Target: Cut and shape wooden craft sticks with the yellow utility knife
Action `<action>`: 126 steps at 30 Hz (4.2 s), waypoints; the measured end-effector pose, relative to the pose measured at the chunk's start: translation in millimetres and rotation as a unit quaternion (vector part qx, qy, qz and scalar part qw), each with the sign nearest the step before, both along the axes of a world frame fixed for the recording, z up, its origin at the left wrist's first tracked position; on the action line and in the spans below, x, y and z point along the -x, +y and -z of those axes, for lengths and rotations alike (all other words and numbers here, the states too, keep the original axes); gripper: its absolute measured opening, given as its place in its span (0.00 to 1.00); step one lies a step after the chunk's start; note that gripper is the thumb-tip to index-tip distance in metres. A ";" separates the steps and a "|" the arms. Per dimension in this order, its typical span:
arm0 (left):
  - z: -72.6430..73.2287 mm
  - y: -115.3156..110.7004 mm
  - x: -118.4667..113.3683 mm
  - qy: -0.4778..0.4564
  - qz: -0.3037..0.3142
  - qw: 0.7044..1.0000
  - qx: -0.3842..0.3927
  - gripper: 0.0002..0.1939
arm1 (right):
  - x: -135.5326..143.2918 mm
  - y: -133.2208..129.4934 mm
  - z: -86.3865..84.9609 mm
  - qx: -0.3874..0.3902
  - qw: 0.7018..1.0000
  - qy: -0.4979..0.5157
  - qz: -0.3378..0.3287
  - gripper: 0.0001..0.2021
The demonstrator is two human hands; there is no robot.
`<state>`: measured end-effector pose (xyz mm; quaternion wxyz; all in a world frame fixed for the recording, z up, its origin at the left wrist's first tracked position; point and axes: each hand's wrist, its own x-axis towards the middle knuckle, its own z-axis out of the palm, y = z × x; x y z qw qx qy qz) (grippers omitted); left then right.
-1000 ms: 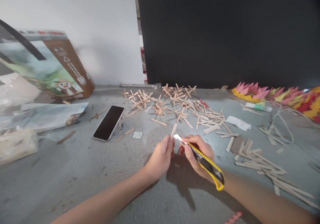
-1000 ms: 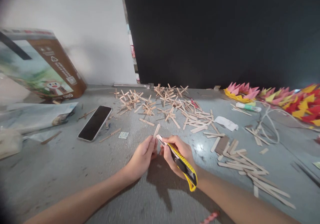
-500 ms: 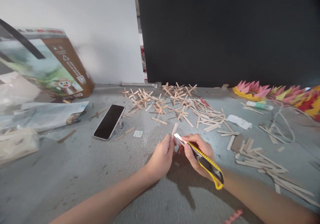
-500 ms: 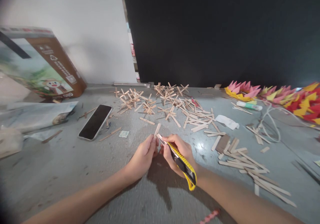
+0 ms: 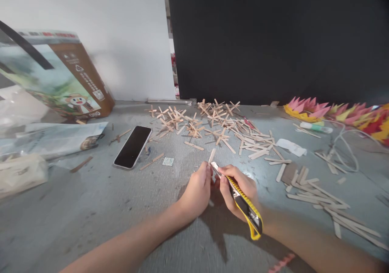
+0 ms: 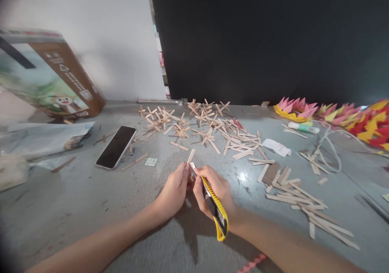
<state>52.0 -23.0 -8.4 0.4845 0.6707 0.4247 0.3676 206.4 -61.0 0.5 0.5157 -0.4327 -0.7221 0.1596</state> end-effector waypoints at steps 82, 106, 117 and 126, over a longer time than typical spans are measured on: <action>-7.3 4.8 -2.2 -0.207 0.072 0.964 0.150 0.21 | -9.6 15.3 1.2 0.182 0.955 0.212 -0.097 0.09; 9.9 2.9 -4.2 -0.181 0.054 0.972 0.142 0.22 | -34.4 28.1 14.1 -0.041 0.993 -0.084 -0.071 0.20; 5.6 3.0 -4.2 -0.189 0.082 0.966 0.157 0.24 | -19.4 35.2 23.0 0.035 0.999 0.018 -0.005 0.20; 3.5 0.3 3.8 0.017 0.096 0.995 -0.011 0.14 | -23.8 33.7 -0.4 0.080 0.991 0.054 -0.090 0.08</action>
